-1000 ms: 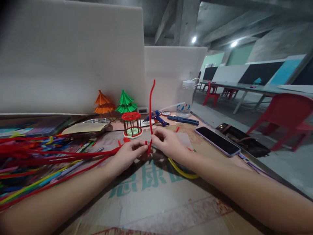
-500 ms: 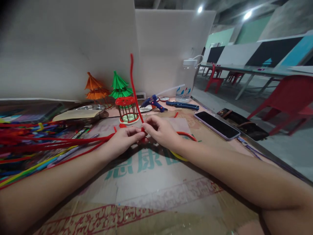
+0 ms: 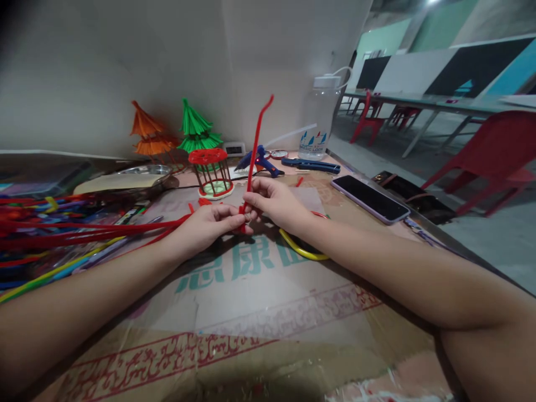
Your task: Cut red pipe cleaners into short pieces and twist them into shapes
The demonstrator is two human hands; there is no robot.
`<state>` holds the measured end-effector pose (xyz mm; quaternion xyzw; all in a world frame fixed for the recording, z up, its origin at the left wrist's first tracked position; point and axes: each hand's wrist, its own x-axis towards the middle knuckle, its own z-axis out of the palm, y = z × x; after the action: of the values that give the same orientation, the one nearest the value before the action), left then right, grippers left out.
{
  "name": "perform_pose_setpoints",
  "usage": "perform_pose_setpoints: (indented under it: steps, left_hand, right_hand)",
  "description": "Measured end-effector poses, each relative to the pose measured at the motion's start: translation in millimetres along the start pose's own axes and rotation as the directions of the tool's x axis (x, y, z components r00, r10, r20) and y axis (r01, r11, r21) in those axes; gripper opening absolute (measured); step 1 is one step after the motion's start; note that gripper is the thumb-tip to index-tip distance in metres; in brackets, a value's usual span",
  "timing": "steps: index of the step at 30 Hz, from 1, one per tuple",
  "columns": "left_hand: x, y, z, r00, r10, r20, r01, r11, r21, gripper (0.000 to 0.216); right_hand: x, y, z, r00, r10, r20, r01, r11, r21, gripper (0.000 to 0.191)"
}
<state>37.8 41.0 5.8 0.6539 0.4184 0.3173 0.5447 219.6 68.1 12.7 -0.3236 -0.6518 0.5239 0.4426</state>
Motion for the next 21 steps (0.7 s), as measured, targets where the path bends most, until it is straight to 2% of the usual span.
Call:
perform_pose_setpoints:
  steps: [5,8,14,18,21]
  left_hand:
    - [0.5,-1.1,0.4,1.000,0.016,0.007,-0.016,1.000,0.013,0.023]
    - [0.7,-4.6,-0.5,1.000,0.027,0.006,-0.027,1.000,0.015,0.024]
    - [2.8,-8.9,-1.5,0.997,0.073,0.034,-0.071,0.996,-0.045,0.026]
    - [4.4,-6.7,-1.6,0.998,0.050,-0.032,-0.054,0.986,-0.159,0.031]
    - [5.3,-6.2,-2.5,0.996,0.070,-0.061,-0.080,0.979,-0.187,0.035]
  right_hand:
    - [0.9,2.5,-2.7,0.999,0.019,0.032,-0.024,0.987,0.161,0.038]
    - [0.8,2.3,-3.3,0.999,0.011,0.038,-0.018,0.980,0.196,0.042]
    - [-0.8,-0.3,-1.3,1.000,-0.026,-0.013,0.027,0.997,0.066,0.036]
    - [-2.5,-1.5,3.2,0.997,-0.053,-0.061,0.052,0.998,-0.029,0.026]
    - [-4.2,-2.3,6.8,0.999,-0.030,-0.031,0.028,0.998,-0.052,0.017]
